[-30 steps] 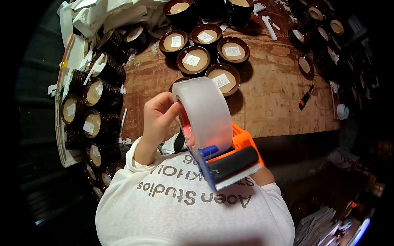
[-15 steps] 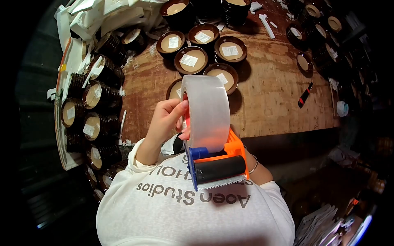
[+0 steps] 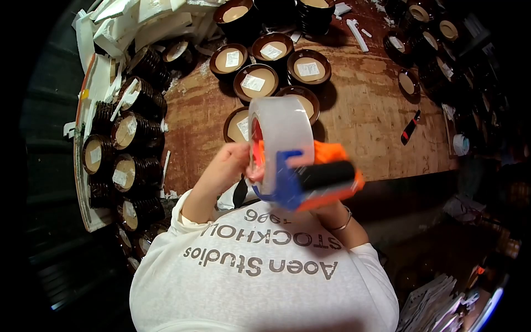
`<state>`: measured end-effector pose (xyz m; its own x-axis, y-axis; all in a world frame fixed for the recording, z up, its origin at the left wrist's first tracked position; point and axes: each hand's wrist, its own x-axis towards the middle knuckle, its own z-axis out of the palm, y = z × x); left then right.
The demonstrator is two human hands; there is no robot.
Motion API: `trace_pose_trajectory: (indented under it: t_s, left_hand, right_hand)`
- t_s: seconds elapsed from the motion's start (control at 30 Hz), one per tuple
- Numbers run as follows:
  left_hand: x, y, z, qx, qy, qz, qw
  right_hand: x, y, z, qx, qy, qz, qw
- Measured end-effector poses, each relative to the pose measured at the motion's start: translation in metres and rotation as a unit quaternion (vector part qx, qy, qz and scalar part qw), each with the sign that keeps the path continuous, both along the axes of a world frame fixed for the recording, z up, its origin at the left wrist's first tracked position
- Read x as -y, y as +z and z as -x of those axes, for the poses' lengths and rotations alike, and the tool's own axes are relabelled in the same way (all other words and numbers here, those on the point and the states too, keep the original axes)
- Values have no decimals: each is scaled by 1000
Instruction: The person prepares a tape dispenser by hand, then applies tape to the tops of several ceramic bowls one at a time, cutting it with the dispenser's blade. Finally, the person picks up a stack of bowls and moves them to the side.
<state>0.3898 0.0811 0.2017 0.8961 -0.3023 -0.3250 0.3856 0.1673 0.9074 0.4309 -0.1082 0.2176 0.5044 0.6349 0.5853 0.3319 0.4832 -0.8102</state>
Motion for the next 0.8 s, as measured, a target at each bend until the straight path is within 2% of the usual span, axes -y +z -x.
trace_pose_trajectory:
  t_s: [0.03,0.07,0.13,0.17,0.23,0.27,0.33,0.37,0.4,0.47,0.53,0.6,0.63,0.73,0.8]
  left_hand:
    - [-1,1,-2,69,46,-71,994]
    - [-1,5,-6,128,75,-29,988]
    - [0,15,-15,201,82,-4,976]
    - [0,13,-16,200,84,-5,976]
    - [1,6,-18,160,57,36,985]
    - [1,4,-18,162,56,36,985]
    - [1,0,-19,165,47,37,985]
    - [2,0,-19,164,44,38,985]
    - [1,1,-17,148,49,52,986]
    - [1,4,-15,132,54,65,988]
    - [-2,7,-15,105,74,93,987]
    - [-7,4,-15,93,87,85,988]
    - [-11,3,-16,100,78,74,989]
    - [-8,1,-17,113,90,59,988]
    - [-6,-1,-18,120,111,55,985]
  right_hand:
    - [1,-11,14,-244,71,-112,961]
    - [7,-8,20,-341,76,-130,928]
    - [13,13,25,-529,-39,-8,848]
    - [11,7,23,-529,-37,-7,848]
    - [7,-11,16,-406,155,-150,888]
    - [8,-15,16,-405,154,-151,889]
    - [13,-18,18,-474,91,-119,868]
    - [13,-15,21,-436,22,-69,897]
    - [11,-7,23,-438,21,-69,896]
    - [7,7,25,-480,-54,-35,875]
    - [7,4,19,-469,-51,-48,880]
    - [9,1,14,-463,18,-54,884]
    - [10,-4,17,-507,-4,-69,859]
    - [10,-6,13,-530,-2,-86,844]
    - [14,-19,13,-519,-20,-60,853]
